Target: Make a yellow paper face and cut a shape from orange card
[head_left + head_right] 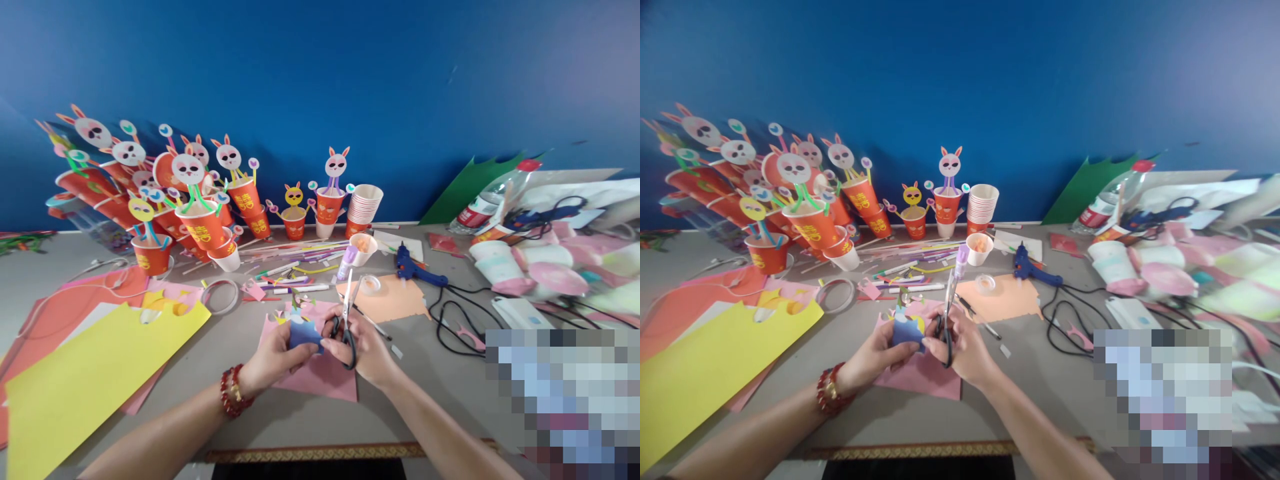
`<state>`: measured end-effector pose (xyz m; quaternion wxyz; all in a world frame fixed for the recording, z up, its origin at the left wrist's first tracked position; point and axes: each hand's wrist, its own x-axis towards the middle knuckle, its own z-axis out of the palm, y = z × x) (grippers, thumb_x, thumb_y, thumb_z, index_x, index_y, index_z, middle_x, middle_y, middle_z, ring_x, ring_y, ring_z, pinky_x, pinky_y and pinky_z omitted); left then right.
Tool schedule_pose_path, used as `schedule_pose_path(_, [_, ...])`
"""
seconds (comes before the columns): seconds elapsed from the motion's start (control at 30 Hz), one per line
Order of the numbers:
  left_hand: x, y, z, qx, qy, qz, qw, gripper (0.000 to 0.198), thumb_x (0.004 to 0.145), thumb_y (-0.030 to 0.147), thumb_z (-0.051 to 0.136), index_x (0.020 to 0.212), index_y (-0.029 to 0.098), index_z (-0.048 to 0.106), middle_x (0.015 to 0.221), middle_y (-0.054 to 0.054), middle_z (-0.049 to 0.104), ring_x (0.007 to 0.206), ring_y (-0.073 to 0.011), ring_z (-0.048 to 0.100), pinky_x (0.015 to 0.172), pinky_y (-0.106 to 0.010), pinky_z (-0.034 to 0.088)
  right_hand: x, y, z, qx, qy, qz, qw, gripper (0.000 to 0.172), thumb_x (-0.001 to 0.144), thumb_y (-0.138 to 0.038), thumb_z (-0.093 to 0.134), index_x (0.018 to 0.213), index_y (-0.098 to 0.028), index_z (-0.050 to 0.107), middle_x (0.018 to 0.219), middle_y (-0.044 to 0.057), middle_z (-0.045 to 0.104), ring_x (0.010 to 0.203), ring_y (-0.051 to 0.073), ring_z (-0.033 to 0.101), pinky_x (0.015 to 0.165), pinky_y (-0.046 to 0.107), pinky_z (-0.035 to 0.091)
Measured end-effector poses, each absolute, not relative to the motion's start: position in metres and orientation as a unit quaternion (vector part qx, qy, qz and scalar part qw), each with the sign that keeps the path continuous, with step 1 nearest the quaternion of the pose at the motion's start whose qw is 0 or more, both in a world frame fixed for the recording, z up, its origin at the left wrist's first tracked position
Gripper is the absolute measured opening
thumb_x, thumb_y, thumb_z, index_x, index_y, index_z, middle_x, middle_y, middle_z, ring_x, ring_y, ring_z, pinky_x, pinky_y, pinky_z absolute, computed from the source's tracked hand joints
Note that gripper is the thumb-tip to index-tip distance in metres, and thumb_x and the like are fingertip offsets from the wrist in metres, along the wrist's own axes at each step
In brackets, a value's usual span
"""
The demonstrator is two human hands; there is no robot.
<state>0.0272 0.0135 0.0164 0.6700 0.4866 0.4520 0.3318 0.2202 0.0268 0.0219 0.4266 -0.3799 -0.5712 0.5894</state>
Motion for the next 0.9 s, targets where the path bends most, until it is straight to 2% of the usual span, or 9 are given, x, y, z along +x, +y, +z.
schedule_pose_path(0.63, [0.0278, 0.0149, 0.016, 0.487, 0.432, 0.336, 0.681, 0.036, 0.074, 0.044, 0.075, 0.076, 0.017, 0.051, 0.047, 0.009, 0.048, 0.04, -0.0046, 0.038, 0.041, -0.017, 0.029, 0.2191, 0.0261, 0.0245, -0.369, -0.56, 0.603, 0.433, 0.038, 0.069, -0.021, 0.081, 0.096, -0.02, 0.054, 0.081, -0.001, 0.06, 0.065, 0.012, 0.057, 0.062, 0.024, 0.047])
schedule_pose_path(0.77, [0.0278, 0.0142, 0.0155, 0.473, 0.42, 0.35, 0.691, 0.038, 0.074, 0.045, 0.076, 0.081, 0.017, 0.053, 0.049, 0.009, 0.049, 0.04, -0.0045, 0.038, 0.041, -0.017, 0.029, 0.2183, 0.0257, 0.0231, -0.373, -0.572, 0.581, 0.443, 0.036, 0.07, -0.02, 0.08, 0.097, -0.02, 0.056, 0.078, -0.002, 0.059, 0.064, 0.012, 0.057, 0.061, 0.024, 0.046])
schedule_pose_path(0.9, [0.0274, 0.0134, 0.0152, 0.433, 0.385, 0.396, 0.712, 0.037, 0.08, 0.048, 0.071, 0.089, 0.014, 0.058, 0.057, 0.005, 0.054, 0.045, -0.0063, 0.043, 0.043, -0.018, 0.032, 0.2161, 0.0251, 0.0235, -0.365, -0.562, 0.563, 0.483, 0.033, 0.072, -0.019, 0.079, 0.096, -0.021, 0.057, 0.076, -0.003, 0.06, 0.062, 0.011, 0.055, 0.06, 0.023, 0.047])
